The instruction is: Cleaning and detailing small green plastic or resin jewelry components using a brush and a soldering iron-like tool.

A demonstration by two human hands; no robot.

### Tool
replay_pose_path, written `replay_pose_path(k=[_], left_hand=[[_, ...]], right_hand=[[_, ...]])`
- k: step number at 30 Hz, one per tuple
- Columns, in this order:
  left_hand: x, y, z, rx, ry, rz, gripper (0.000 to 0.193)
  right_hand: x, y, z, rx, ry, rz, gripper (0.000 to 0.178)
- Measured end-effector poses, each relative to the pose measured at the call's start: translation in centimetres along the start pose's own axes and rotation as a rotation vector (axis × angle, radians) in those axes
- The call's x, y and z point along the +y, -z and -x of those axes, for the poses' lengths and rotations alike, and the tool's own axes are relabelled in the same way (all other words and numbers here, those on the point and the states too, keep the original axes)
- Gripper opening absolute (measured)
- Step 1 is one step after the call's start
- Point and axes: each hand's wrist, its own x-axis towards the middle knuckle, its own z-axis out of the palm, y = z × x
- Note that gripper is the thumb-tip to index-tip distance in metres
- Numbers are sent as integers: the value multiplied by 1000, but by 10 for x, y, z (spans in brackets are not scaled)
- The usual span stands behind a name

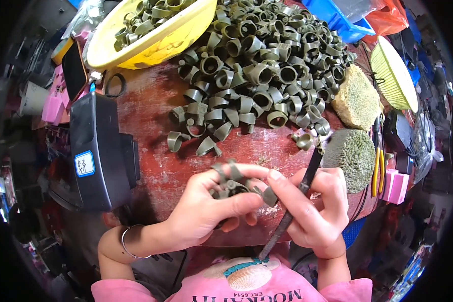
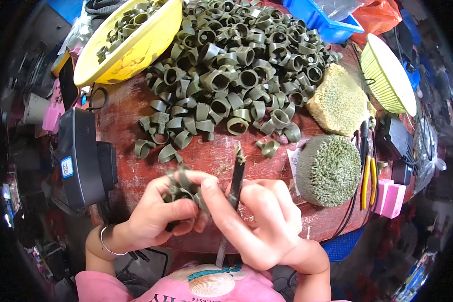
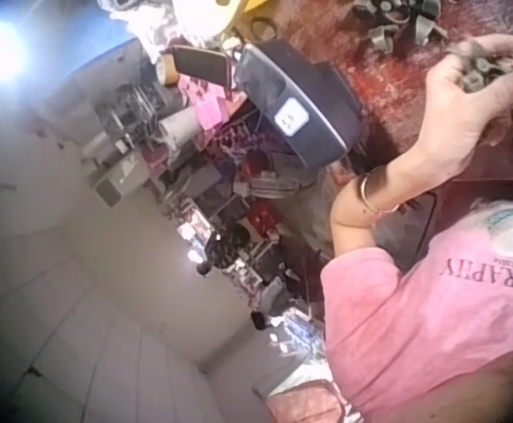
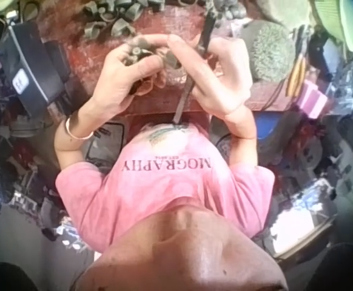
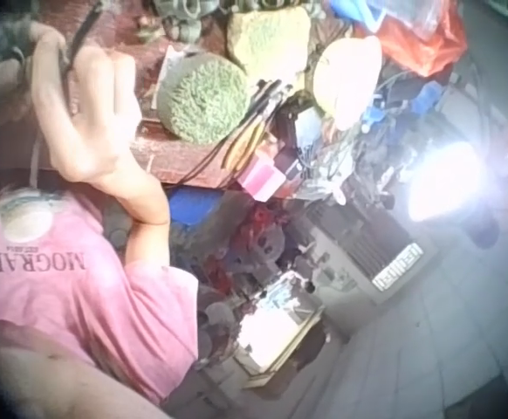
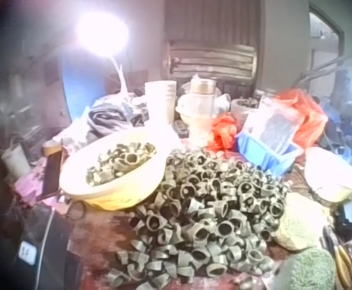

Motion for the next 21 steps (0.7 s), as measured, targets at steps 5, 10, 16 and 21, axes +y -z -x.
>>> replay_pose_path(k=[5,10,16,21], left_hand=[[-4,12,2,-100,114,-19,35],[1,5,3,-78,6,24,36],[-2,7,2,-47,-242,-70,34],[-4,6,1,-57,-332,-104,40]], right_hand=[[-5,-7,-4,83,19,-118,42],[-11,-2,13,179,-311,-486,27],[-7,1,19,175,-238,-866,24],[-5,-3,18,32,-276,-1115,24]])
